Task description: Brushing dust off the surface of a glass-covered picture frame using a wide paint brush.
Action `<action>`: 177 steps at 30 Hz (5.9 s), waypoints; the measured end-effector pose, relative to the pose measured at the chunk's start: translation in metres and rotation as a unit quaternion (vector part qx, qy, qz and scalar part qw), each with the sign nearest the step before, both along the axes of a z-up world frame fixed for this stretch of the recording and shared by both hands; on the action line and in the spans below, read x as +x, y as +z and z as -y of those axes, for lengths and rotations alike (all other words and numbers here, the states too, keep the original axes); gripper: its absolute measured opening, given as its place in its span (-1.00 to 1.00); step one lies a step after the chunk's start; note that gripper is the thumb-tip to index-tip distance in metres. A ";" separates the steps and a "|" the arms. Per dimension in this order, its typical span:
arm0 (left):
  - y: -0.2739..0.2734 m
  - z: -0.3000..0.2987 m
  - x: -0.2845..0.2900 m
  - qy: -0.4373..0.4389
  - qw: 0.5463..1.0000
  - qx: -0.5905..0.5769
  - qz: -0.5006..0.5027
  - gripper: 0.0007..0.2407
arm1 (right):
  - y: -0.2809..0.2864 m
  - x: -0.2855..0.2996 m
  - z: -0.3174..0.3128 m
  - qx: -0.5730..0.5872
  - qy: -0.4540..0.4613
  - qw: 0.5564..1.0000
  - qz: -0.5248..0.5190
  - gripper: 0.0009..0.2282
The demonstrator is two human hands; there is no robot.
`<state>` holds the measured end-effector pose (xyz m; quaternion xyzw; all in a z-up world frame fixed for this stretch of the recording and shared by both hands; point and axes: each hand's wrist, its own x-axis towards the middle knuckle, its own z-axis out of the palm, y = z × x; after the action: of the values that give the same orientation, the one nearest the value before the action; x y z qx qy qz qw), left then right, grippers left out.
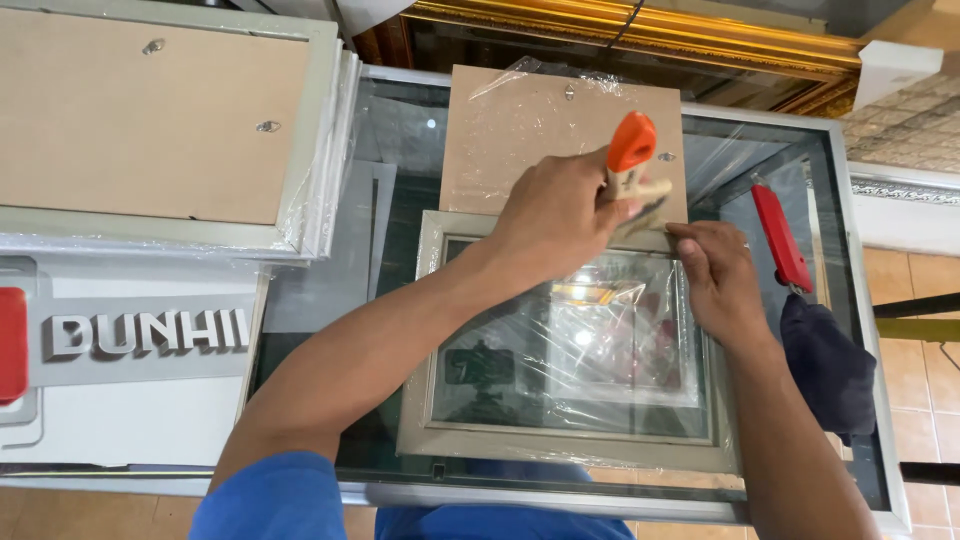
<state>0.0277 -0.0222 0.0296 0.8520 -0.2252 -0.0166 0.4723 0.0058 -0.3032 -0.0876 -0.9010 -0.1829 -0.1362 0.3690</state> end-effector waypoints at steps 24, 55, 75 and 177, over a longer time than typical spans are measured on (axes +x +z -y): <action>-0.030 0.071 -0.055 -0.287 0.946 -0.030 -0.146 -0.63 | -0.003 0.013 0.025 0.245 0.000 0.948 -0.201 -0.09; -0.010 -0.100 -0.111 0.251 0.967 -0.036 0.005 -0.81 | -0.012 0.006 0.018 0.060 -0.061 0.990 -0.112 -0.59; -0.074 -0.101 -0.233 -0.012 0.998 -0.061 -0.019 -0.94 | 0.001 0.000 0.007 0.054 -0.044 0.994 -0.087 -0.60; -0.084 -0.024 -0.111 0.048 0.957 -0.198 -0.206 -0.64 | -0.011 0.002 0.016 0.058 -0.029 0.995 -0.070 -0.64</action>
<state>-0.0832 0.0022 -0.0546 0.7293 -0.0806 -0.1242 0.6680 0.0082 -0.3189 -0.0990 -0.8904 -0.1221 -0.0935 0.4285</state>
